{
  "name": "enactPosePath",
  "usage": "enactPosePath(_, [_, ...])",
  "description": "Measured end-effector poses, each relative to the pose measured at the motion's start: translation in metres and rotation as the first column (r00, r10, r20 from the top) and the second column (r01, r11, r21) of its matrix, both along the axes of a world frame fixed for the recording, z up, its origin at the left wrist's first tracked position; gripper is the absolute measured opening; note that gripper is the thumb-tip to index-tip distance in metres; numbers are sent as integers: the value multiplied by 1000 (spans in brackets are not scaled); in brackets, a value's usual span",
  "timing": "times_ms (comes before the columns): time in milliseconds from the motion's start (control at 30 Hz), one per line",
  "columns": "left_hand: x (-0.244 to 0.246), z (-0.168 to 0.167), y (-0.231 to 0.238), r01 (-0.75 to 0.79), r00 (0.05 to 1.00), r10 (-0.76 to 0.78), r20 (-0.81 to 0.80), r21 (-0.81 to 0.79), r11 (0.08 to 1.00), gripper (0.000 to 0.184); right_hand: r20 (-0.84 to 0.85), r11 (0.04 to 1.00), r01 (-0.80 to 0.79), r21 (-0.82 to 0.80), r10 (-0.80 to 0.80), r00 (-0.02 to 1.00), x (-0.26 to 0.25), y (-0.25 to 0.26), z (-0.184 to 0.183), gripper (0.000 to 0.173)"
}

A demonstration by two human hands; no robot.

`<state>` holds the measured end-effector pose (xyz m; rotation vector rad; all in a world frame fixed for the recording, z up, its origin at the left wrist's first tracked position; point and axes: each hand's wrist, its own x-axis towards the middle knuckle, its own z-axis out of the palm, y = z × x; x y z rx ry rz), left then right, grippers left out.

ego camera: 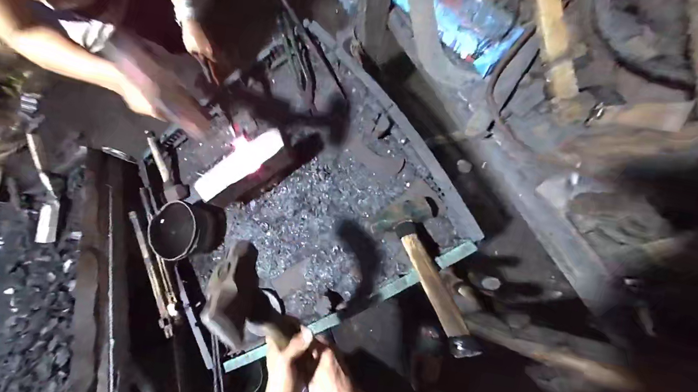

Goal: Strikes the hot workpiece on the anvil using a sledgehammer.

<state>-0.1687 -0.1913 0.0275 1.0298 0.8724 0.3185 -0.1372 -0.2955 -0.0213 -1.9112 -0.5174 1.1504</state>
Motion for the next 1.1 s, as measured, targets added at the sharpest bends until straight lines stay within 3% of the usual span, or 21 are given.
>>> enactPosePath(100, [14,117,7,101,989,-128,80,278,955,57,111,955,18,295,-53,992,26,19,91,53])
enactPosePath(167, [69,227,22,90,987,-137,81,422,902,47,69,940,-203,275,191,979,98,59,198,52])
enactPosePath(200, [92,255,43,90,949,-241,202,559,824,38,138,906,-223,361,184,973,127,82,231,49])
enactPosePath(233, [113,265,72,55,883,-361,300,698,714,31,237,839,-163,518,42,971,147,111,240,45])
enactPosePath(300, [148,259,138,5,754,-517,406,782,623,30,284,661,-55,748,-245,927,181,173,228,45])
enactPosePath(367, [181,213,174,-11,734,-530,424,788,615,34,278,637,12,771,-354,893,207,209,187,51])
enactPosePath(400, [189,168,181,5,781,-482,398,767,641,35,284,696,54,716,-360,889,207,215,144,51])
enactPosePath(467, [182,43,180,83,910,-299,287,579,811,37,186,879,163,449,-270,945,179,200,33,45])
enactPosePath(533, [157,-69,165,143,987,-157,19,315,938,32,-23,969,212,128,-210,977,136,173,-50,41])
enactPosePath(600, [138,-119,140,159,985,-148,-85,147,976,32,-74,979,205,-13,-206,976,115,141,-85,40])
enactPosePath(700, [68,-96,66,127,987,-123,-106,33,991,40,-118,987,153,-51,-158,980,46,67,-70,45])
enactPosePath(800, [18,-34,1,85,986,-80,-145,30,996,49,-99,986,166,-20,-167,981,-10,3,-33,45])
enactPosePath(867, [10,18,-11,85,989,-68,-133,124,989,58,-69,974,190,121,-183,981,-10,-7,8,47])
enactPosePath(933, [28,80,3,110,993,-97,-61,278,954,64,-43,939,171,298,-165,985,25,17,60,49])
enactPosePath(1000, [60,126,39,62,992,-107,62,500,864,67,48,877,114,468,-154,987,75,66,108,53])
enactPosePath(1100, [123,142,110,-36,949,-191,251,687,725,57,153,852,47,522,-148,977,149,143,133,37])
